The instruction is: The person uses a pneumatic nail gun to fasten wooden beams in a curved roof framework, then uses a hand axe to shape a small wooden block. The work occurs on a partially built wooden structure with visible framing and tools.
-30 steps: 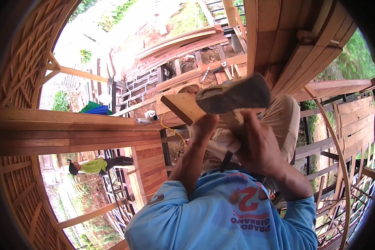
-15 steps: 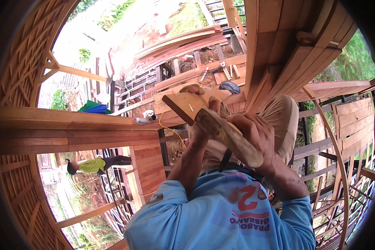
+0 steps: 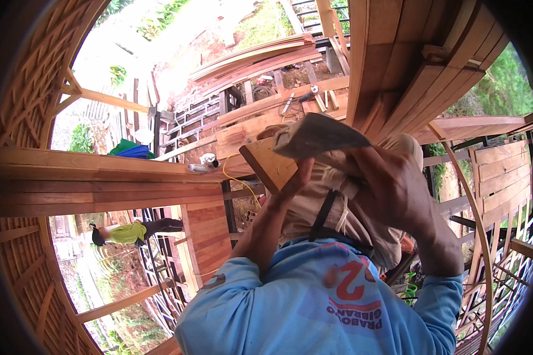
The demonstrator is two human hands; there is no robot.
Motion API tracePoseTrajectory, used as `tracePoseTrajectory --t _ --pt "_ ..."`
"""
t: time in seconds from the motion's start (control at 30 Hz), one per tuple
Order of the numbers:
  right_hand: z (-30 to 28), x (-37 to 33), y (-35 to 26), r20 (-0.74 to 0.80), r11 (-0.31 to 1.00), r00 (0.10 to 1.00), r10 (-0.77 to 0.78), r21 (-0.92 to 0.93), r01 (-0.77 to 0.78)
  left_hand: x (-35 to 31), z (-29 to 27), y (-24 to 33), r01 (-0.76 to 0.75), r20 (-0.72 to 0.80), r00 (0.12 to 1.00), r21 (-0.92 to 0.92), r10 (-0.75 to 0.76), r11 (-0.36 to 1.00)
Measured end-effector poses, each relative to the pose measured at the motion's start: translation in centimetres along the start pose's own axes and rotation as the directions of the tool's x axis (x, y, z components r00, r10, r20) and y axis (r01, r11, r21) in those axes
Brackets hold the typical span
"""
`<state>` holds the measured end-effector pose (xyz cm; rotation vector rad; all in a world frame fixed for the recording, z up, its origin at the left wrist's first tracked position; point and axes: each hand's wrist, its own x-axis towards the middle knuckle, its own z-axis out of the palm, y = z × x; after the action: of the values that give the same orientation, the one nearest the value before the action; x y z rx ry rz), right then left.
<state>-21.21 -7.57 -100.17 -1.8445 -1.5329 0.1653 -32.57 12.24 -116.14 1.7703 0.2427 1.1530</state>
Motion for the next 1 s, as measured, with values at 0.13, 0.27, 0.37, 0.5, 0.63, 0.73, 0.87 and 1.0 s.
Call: tracePoseTrajectory --t 0.13,0.27,0.37,0.5,0.63,0.73,0.87,1.0 --pt "0.6 0.0 -0.4 0.052 1.0 0.999 0.005 -0.02 -0.004 -0.4 -0.3 -0.1 0.024 0.03 0.999 0.066 -0.026 0.998" --pt "1.4 -0.6 1.1 0.06 0.992 0.99 0.128 0.01 -0.129 -0.8 -0.9 -0.3 0.048 0.05 0.997 0.152 -0.056 0.987" --pt "3.3 -1.8 1.4 0.003 0.879 0.97 0.241 0.423 -0.22 -0.1 0.3 1.6 0.038 -0.008 0.999 0.146 -0.037 0.989" --pt "5.2 -2.6 0.3 0.382 0.129 0.807 0.452 0.867 -0.482 0.4 1.6 2.4 0.071 -0.071 0.995 -0.015 -0.072 0.997" --pt "5.7 -2.5 0.5 0.517 -0.051 0.757 0.399 0.837 -0.544 0.0 0.2 0.0 -0.059 0.015 0.998 0.109 0.058 0.992" --pt "6.1 -2.9 0.3 0.549 -0.077 0.807 0.218 0.834 -0.546 -0.5 -0.3 -0.6 -0.013 -0.018 1.0 0.15 0.016 0.989" --pt "5.6 -2.9 0.3 0.506 -0.218 0.811 0.294 0.861 -0.459 0.2 0.3 1.4 0.015 -0.022 1.0 0.003 -0.015 1.0" --pt "5.9 -2.7 0.0 0.568 -0.155 0.779 0.265 0.823 -0.547 0.4 0.3 1.4 -0.003 0.019 1.0 0.179 0.0 0.984"
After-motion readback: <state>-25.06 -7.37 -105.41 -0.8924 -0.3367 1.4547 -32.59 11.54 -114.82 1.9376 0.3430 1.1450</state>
